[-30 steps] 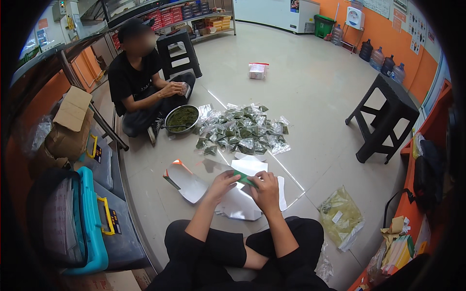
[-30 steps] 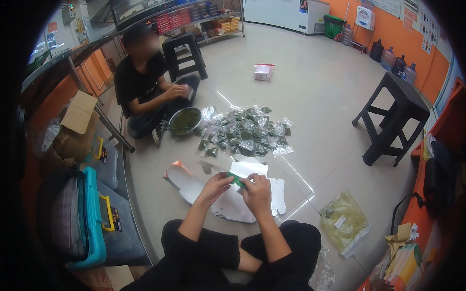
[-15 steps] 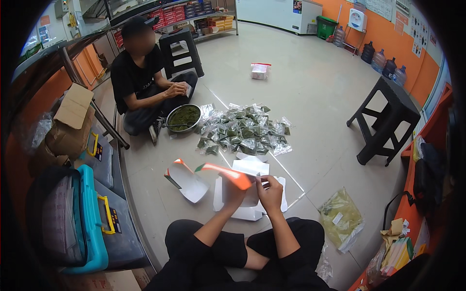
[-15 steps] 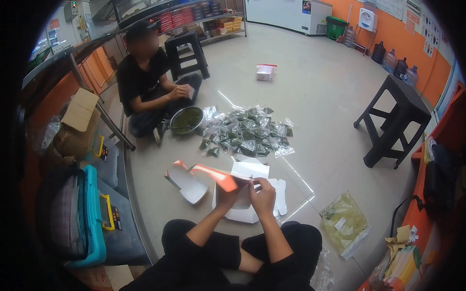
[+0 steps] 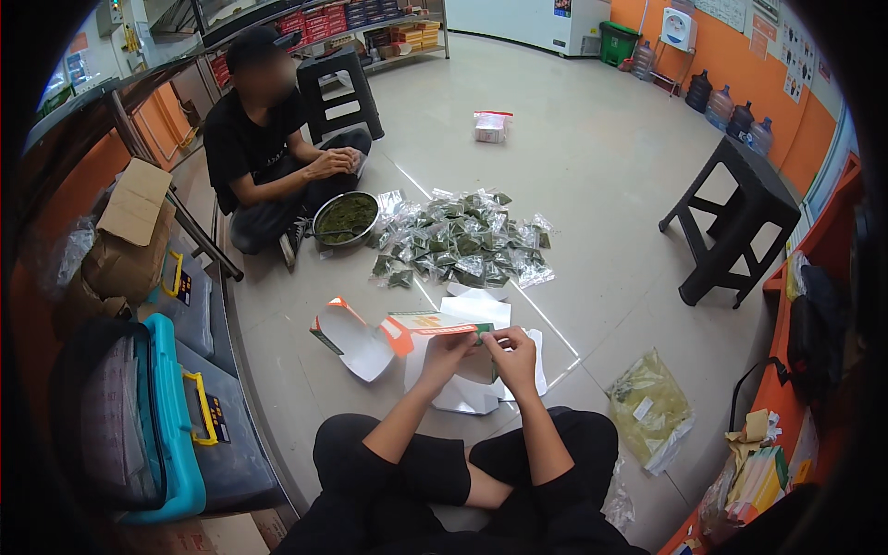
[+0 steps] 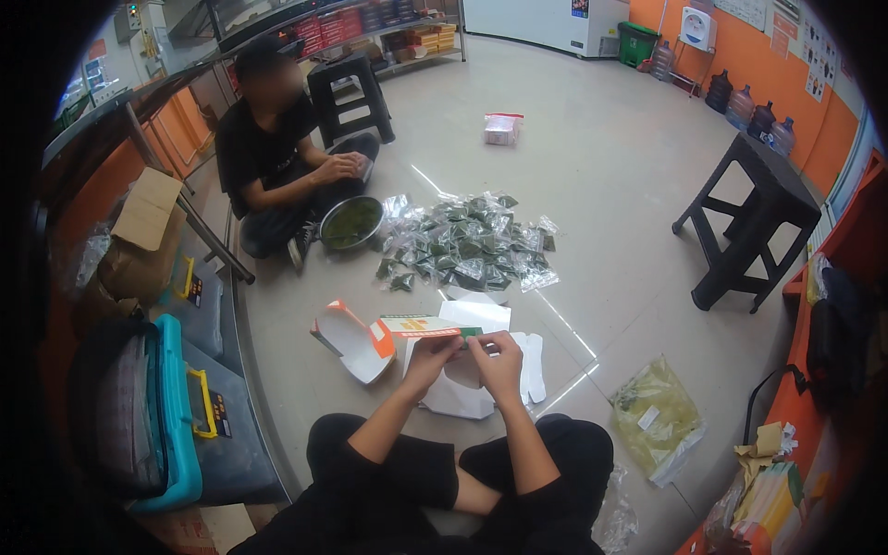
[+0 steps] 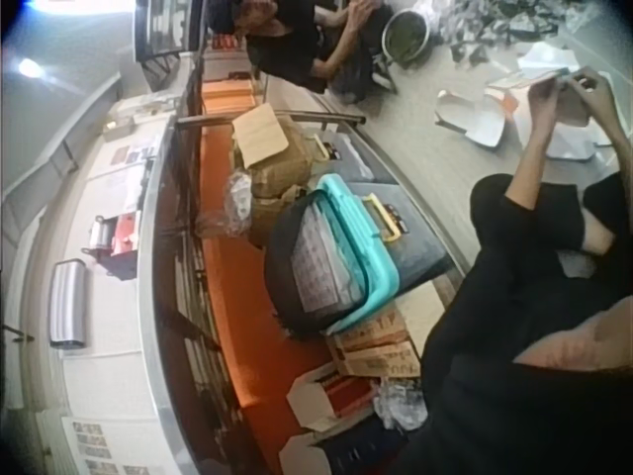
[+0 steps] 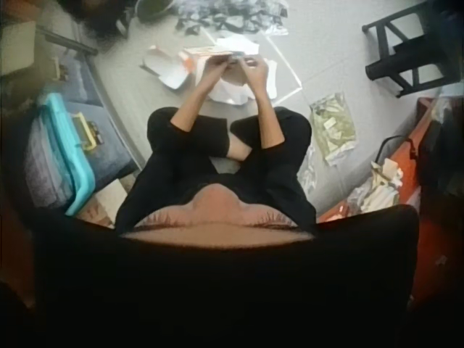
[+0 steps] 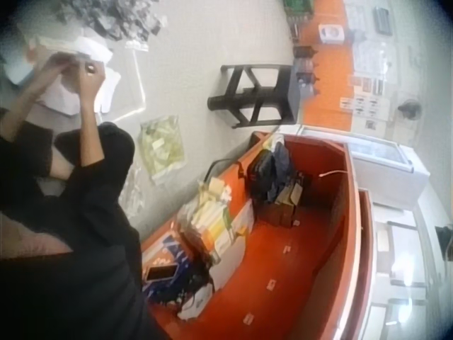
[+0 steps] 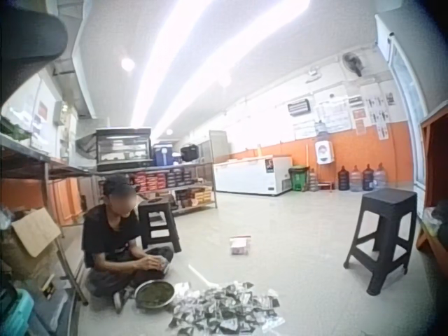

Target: The person assembles cardboard food boxes by folding and tucking the tabs of flat cardboard templates while sitting on the floor.

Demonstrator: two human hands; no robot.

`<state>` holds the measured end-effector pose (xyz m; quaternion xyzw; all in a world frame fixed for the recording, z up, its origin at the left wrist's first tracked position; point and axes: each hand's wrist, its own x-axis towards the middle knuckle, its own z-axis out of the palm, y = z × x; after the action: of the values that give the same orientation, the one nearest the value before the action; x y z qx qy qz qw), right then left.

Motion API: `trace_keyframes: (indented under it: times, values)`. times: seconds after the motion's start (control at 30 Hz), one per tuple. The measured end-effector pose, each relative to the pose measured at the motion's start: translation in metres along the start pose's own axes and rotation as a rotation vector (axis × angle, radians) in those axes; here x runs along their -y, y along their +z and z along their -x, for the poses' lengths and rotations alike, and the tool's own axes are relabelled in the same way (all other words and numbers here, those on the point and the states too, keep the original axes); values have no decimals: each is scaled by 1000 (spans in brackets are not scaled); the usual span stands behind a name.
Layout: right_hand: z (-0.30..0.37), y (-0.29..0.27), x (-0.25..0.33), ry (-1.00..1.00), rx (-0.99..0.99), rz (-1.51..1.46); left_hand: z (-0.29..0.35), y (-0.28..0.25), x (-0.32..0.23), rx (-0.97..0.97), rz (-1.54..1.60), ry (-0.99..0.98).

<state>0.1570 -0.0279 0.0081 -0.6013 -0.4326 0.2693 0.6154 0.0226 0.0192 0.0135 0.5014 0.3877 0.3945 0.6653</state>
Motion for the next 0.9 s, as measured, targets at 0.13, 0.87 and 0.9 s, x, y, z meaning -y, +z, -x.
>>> trace_keyframes:
  times: [0.13, 0.87, 0.9]
  values:
    - [0, 1, -4, -5, -2, 18, -1, 0, 3, 5, -12, -2]
    - [-5, -5, 1, -53, 57, 29, 1, 3, 2, 71, 41, -12]
    - [-5, -7, 1, -53, 57, 31, 1, 1, 2, 72, 43, -12]
